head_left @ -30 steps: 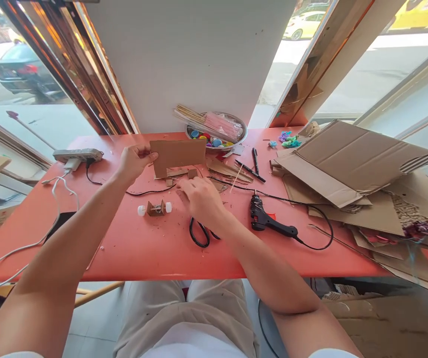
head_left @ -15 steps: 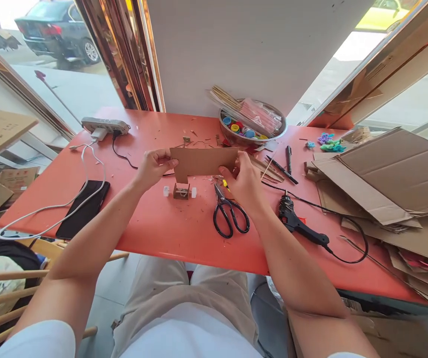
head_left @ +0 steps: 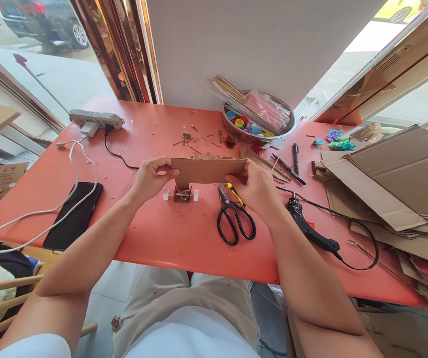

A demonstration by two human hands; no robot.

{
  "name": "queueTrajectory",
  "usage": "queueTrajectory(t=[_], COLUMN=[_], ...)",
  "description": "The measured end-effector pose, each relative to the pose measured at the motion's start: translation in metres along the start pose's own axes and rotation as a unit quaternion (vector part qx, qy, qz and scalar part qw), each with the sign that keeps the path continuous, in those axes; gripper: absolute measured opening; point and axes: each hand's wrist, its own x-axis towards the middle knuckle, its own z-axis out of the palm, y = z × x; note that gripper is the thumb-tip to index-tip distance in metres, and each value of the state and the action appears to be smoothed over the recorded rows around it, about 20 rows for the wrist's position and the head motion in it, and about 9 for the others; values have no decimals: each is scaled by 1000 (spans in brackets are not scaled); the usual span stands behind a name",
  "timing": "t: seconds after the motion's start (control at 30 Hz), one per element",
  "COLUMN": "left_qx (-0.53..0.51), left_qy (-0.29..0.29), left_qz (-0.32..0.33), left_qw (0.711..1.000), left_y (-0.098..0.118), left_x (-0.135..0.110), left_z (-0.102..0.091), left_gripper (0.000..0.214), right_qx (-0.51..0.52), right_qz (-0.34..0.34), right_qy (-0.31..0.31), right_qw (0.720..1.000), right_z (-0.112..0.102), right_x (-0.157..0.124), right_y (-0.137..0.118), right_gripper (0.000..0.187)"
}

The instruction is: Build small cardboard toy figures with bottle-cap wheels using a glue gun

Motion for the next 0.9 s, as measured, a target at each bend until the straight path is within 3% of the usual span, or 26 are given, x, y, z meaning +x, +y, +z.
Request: queueTrajectory(t=[0.13,0.27,0.4,0.57,0.67,0.8,0.9], left_qx=[-9,-37,-52,-86,-107,-118,-130], left_qy=[13,105,211,268,241,144,76], left_qz=[7,78,172,227,191,110,90], left_qw=[1000,991,961,932,946,976,985], left_y=[1,-3,-6,-5,-5,-4,1], left_x=[-1,1,2,6,9,7,2], left_z=[2,4,1,-12,-16,-7,3], left_gripper=[25,22,25,45,56,73,76], right_qx=[0,17,124,293,359,415,427], right_qz=[17,-18,-31,21,51,66,71], right_qy=[-4,15,-1,-49,-46,-87,-129], right_qw=[1000,1000,992,955,931,903,892], right_z=[-2,-5,1,16,22,30,35], right_x=[1,1,-1,-1,-1,-5,-10], right_y=[-1,-7,-13,-12,-14,-19,-23], right_gripper=[25,26,21,31,47,60,61])
